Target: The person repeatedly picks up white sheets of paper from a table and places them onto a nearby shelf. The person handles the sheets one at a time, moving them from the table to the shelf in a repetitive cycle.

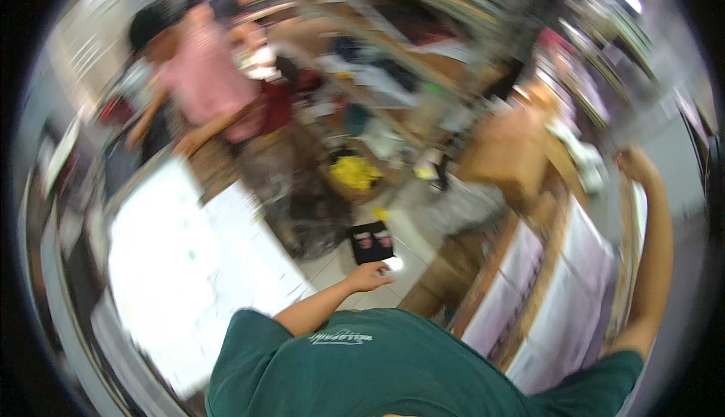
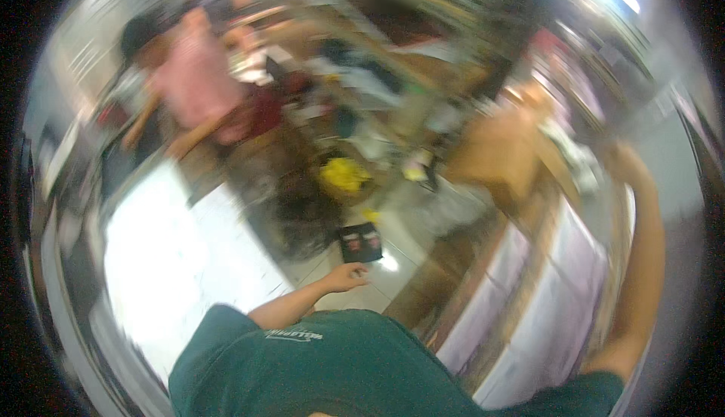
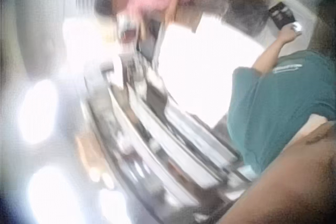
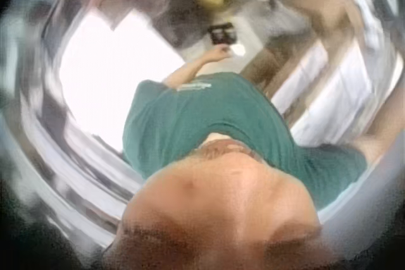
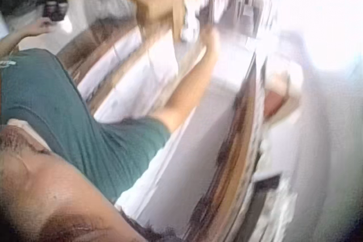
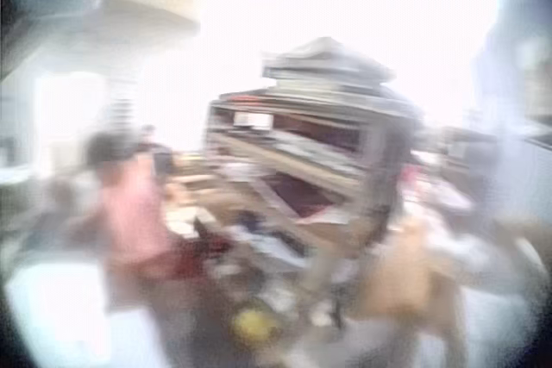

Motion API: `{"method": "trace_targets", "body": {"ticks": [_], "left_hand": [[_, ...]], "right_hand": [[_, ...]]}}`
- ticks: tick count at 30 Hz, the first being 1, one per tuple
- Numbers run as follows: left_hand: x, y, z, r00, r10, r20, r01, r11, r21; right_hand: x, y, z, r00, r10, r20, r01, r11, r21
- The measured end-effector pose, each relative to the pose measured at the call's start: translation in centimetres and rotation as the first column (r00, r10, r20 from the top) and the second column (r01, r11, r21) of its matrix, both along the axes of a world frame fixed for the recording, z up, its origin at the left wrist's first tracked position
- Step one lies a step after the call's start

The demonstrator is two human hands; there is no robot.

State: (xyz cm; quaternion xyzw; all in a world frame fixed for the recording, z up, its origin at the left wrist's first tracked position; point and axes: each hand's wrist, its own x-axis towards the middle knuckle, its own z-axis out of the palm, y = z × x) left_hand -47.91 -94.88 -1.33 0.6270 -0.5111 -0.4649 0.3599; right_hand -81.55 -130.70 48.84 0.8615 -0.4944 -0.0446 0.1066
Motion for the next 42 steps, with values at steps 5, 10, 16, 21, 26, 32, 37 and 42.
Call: {"method": "trace_targets", "body": {"ticks": [5, 10, 16, 21, 26, 32, 37, 42], "left_hand": [[3.6, 6.3, 5.3, 0.992, 0.129, 0.007, -0.127, 0.986, -0.105], [7.4, 15.4, 3.7, 0.853, 0.520, -0.043, -0.520, 0.841, -0.149], [9.8, 25.5, 3.7, 0.640, 0.767, 0.044, -0.767, 0.641, -0.017], [9.9, 29.5, 2.9, 0.551, 0.834, 0.027, -0.835, 0.550, 0.010], [8.8, 30.2, 2.3, 0.472, 0.881, 0.006, -0.881, 0.472, 0.001], [6.9, 29.4, 3.7, 0.478, 0.878, -0.028, -0.878, 0.479, 0.021], [5.7, 29.5, 4.9, 0.490, 0.871, -0.037, -0.869, 0.491, 0.058], [3.7, 30.5, 6.4, 0.499, 0.866, 0.020, -0.862, 0.494, 0.113]], "right_hand": [[21.7, 15.2, -3.9, 0.756, 0.644, 0.116, -0.648, 0.761, -0.002], [32.9, 30.0, -7.9, 0.332, 0.927, 0.176, -0.934, 0.297, 0.200], [38.5, 29.3, -32.5, 0.657, 0.285, 0.698, -0.730, 0.009, 0.684], [26.9, 23.5, -68.5, 0.563, 0.752, 0.343, -0.761, 0.311, 0.569], [14.6, 22.5, -64.2, 0.999, 0.044, 0.006, -0.028, 0.502, 0.864], [11.3, 19.3, -61.9, 0.855, -0.482, 0.191, 0.093, 0.504, 0.858], [13.2, 20.0, -65.1, 0.774, -0.560, 0.294, -0.040, 0.421, 0.906], [17.3, 28.1, -64.8, 0.977, -0.160, 0.140, -0.093, 0.272, 0.958]]}}
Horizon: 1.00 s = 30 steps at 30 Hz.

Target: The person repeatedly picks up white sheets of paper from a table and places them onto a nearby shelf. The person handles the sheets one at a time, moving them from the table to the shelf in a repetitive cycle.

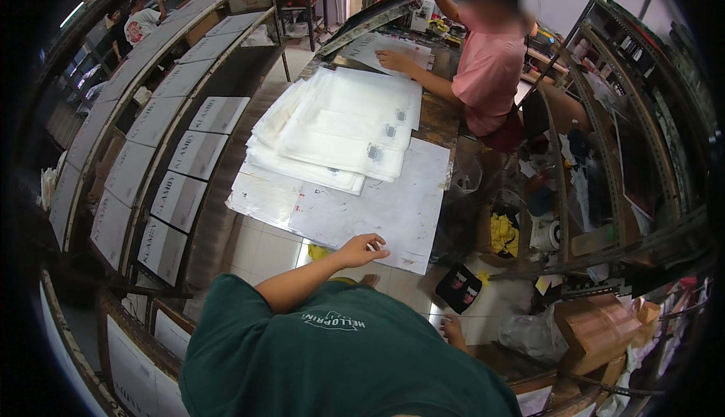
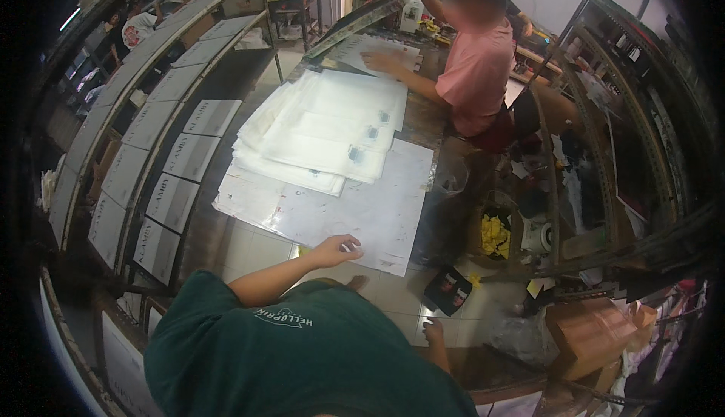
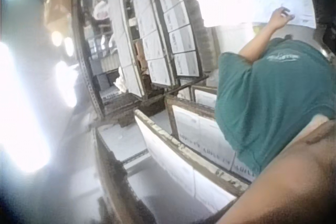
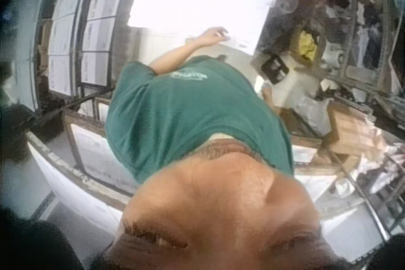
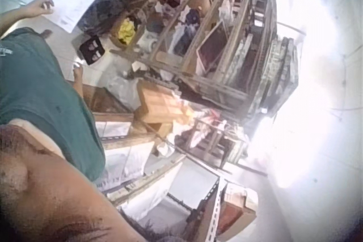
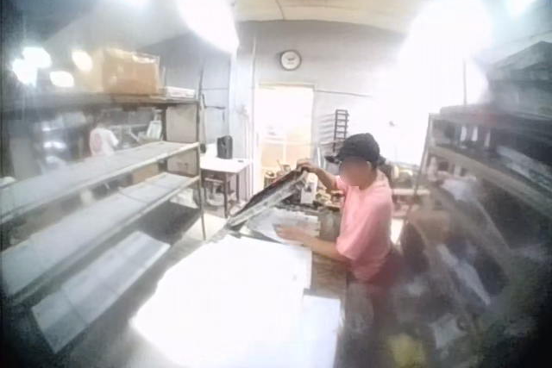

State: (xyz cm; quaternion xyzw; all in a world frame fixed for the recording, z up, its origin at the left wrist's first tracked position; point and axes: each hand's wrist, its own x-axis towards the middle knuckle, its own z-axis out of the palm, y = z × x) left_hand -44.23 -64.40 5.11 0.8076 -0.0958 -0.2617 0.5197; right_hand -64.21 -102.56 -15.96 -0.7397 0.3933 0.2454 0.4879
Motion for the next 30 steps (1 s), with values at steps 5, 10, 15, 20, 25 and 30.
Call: {"method": "trace_targets", "body": {"ticks": [5, 10, 15, 20, 25, 30], "left_hand": [[-1.1, 1.6, -0.3, 0.997, 0.077, -0.003, -0.077, 0.997, -0.016], [0.4, 3.0, -0.8, 0.984, 0.171, -0.050, -0.174, 0.983, -0.060], [4.4, 3.3, -0.3, 0.957, 0.236, -0.172, -0.270, 0.938, -0.218], [11.1, 6.2, -3.4, 0.858, 0.319, -0.403, -0.486, 0.760, -0.431], [19.0, 8.4, -4.4, 0.780, 0.300, -0.549, -0.613, 0.542, -0.575], [25.8, 7.6, -4.7, 0.721, 0.216, -0.659, -0.685, 0.367, -0.629]], "right_hand": [[0.8, 2.1, 0.1, 0.930, 0.356, -0.088, -0.357, 0.934, -0.003], [0.9, -0.4, 2.7, 0.994, 0.079, -0.077, -0.084, 0.994, -0.069], [-0.2, -3.5, 3.9, 0.986, -0.166, -0.006, 0.162, 0.969, -0.186], [-0.7, -1.4, 2.7, 0.995, -0.056, 0.077, 0.063, 0.994, -0.092], [3.4, 6.9, 10.0, 0.996, 0.085, -0.019, -0.086, 0.994, -0.070], [4.9, 5.0, 5.5, 0.979, 0.204, 0.005, -0.198, 0.956, -0.215]]}}
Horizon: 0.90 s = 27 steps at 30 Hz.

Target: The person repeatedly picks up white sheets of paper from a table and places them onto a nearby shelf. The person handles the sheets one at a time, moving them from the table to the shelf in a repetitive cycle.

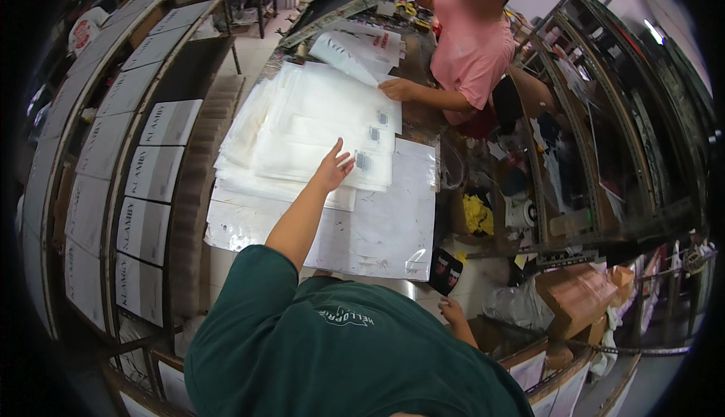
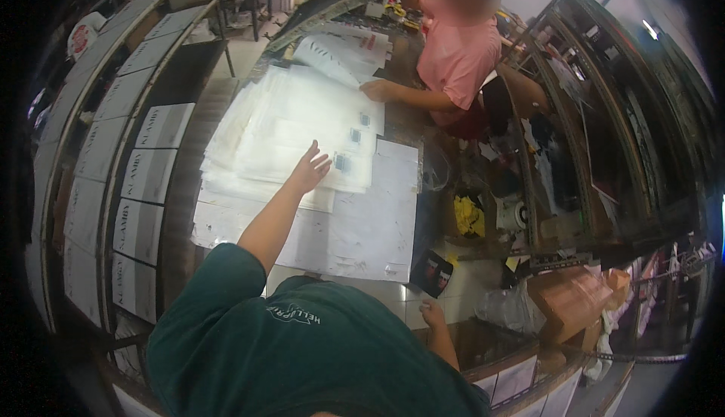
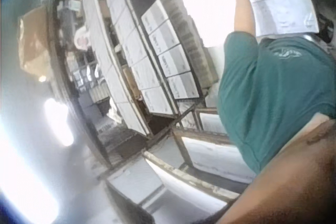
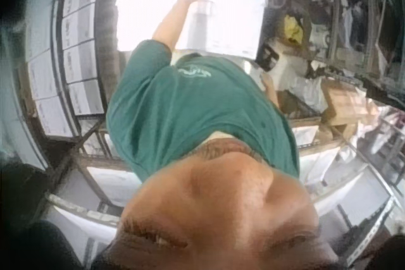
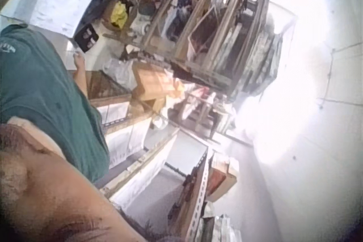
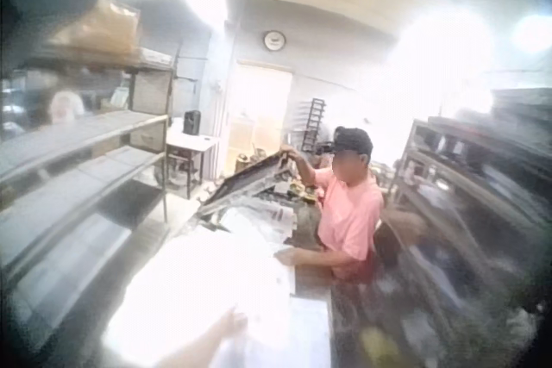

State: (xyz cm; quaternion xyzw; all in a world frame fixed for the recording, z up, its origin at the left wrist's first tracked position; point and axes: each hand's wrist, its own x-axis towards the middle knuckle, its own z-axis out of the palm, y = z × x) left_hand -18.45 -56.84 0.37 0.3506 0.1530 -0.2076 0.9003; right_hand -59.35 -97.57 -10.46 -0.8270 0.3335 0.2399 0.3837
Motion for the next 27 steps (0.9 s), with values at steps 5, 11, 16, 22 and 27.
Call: {"method": "trace_targets", "body": {"ticks": [5, 11, 16, 22, 27], "left_hand": [[4.1, -2.2, -1.1, 0.992, 0.073, -0.099, -0.088, 0.983, -0.158], [5.9, -4.2, -5.9, 0.977, 0.154, -0.146, -0.170, 0.980, -0.105], [3.3, -5.6, -3.8, 0.965, 0.224, -0.139, -0.210, 0.971, 0.111], [-4.1, -7.3, 1.9, 0.996, 0.077, -0.045, -0.077, 0.997, 0.009], [-10.4, -8.1, 7.0, 0.987, -0.052, -0.154, 0.046, 0.998, -0.042]], "right_hand": [[0.8, 1.3, 3.3, 0.983, -0.137, 0.125, 0.138, 0.990, 0.002], [-2.7, 3.2, 0.9, 0.978, -0.161, 0.131, 0.145, 0.982, 0.124], [-1.8, 8.6, 2.6, 0.996, -0.083, 0.045, 0.073, 0.981, 0.178], [12.0, 17.7, 10.0, 0.977, -0.006, 0.213, -0.077, 0.922, 0.380], [23.1, 23.0, 17.0, 0.791, -0.551, 0.265, 0.165, 0.609, 0.776]]}}
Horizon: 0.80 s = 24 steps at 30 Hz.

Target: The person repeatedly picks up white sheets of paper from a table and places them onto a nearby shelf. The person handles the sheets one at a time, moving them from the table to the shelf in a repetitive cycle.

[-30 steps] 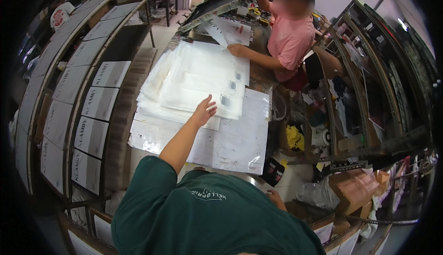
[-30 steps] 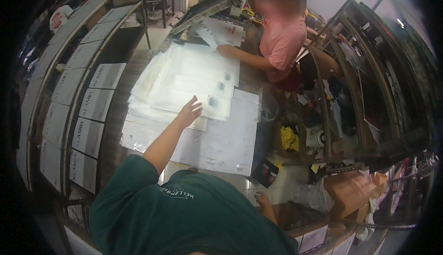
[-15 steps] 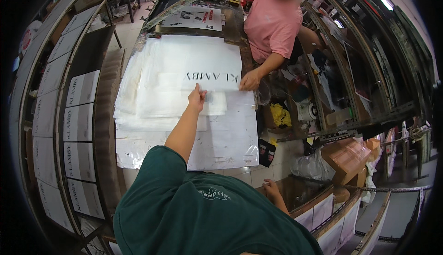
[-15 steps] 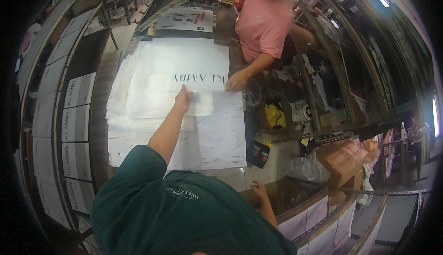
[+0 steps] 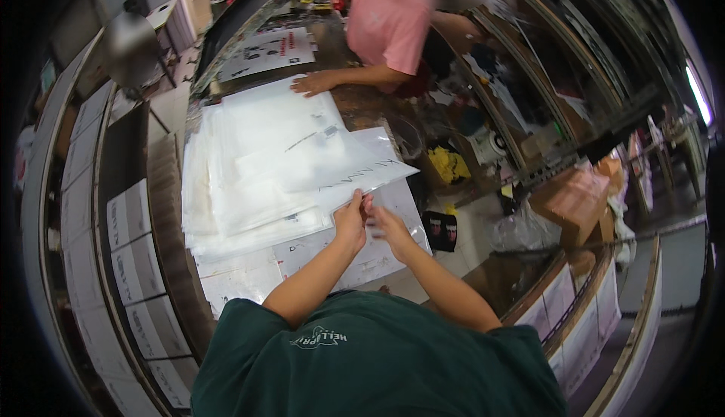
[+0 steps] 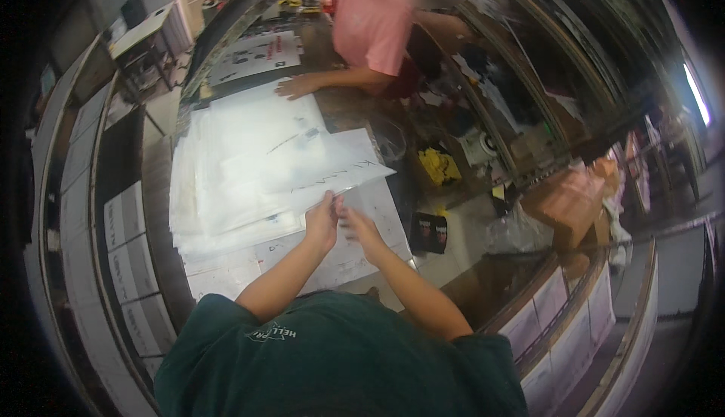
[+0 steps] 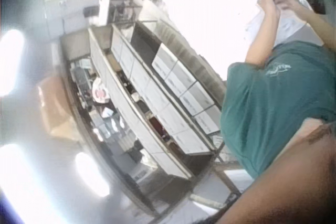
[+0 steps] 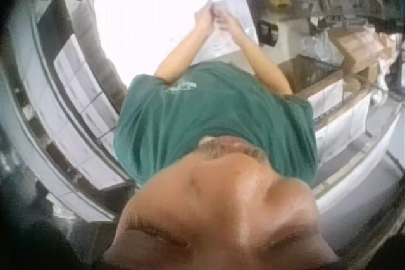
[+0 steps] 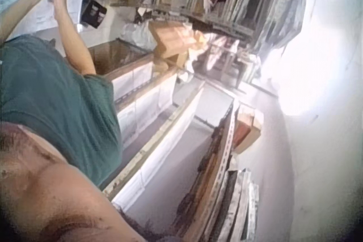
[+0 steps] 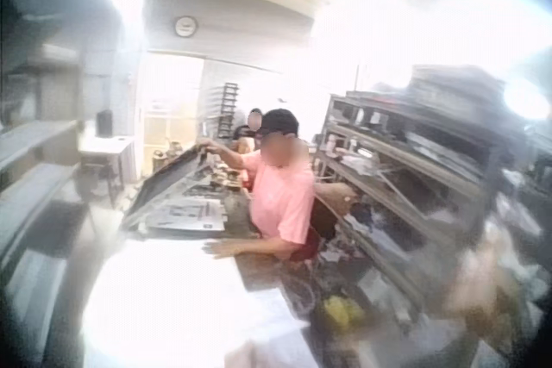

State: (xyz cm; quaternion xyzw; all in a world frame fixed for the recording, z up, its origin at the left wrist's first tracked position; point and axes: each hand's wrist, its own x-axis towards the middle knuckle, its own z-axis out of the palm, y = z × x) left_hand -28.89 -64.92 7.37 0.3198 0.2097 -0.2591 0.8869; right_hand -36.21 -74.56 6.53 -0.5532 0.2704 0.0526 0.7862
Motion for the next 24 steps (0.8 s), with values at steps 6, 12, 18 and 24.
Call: {"method": "trace_targets", "body": {"ticks": [6, 12, 18, 24], "left_hand": [[-5.9, 0.3, 2.5, 0.986, -0.168, -0.024, 0.168, 0.986, 0.017], [-9.7, 3.7, 7.3, 0.283, -0.886, 0.368, 0.958, 0.247, -0.143], [-8.1, 1.1, 8.9, 0.166, -0.744, 0.647, 0.980, 0.198, -0.025], [-10.3, -1.5, 11.9, 0.015, -0.568, 0.823, 1.000, 0.010, -0.011]], "right_hand": [[2.2, 0.3, 1.2, 0.923, -0.334, 0.191, 0.369, 0.909, -0.195], [0.2, -8.7, 8.0, 0.863, -0.479, 0.164, 0.506, 0.805, -0.311], [-7.0, -15.3, 16.5, 0.802, -0.484, 0.352, 0.595, 0.593, -0.542], [-15.1, -18.3, 28.6, 0.909, -0.363, 0.207, 0.335, 0.337, -0.880]]}}
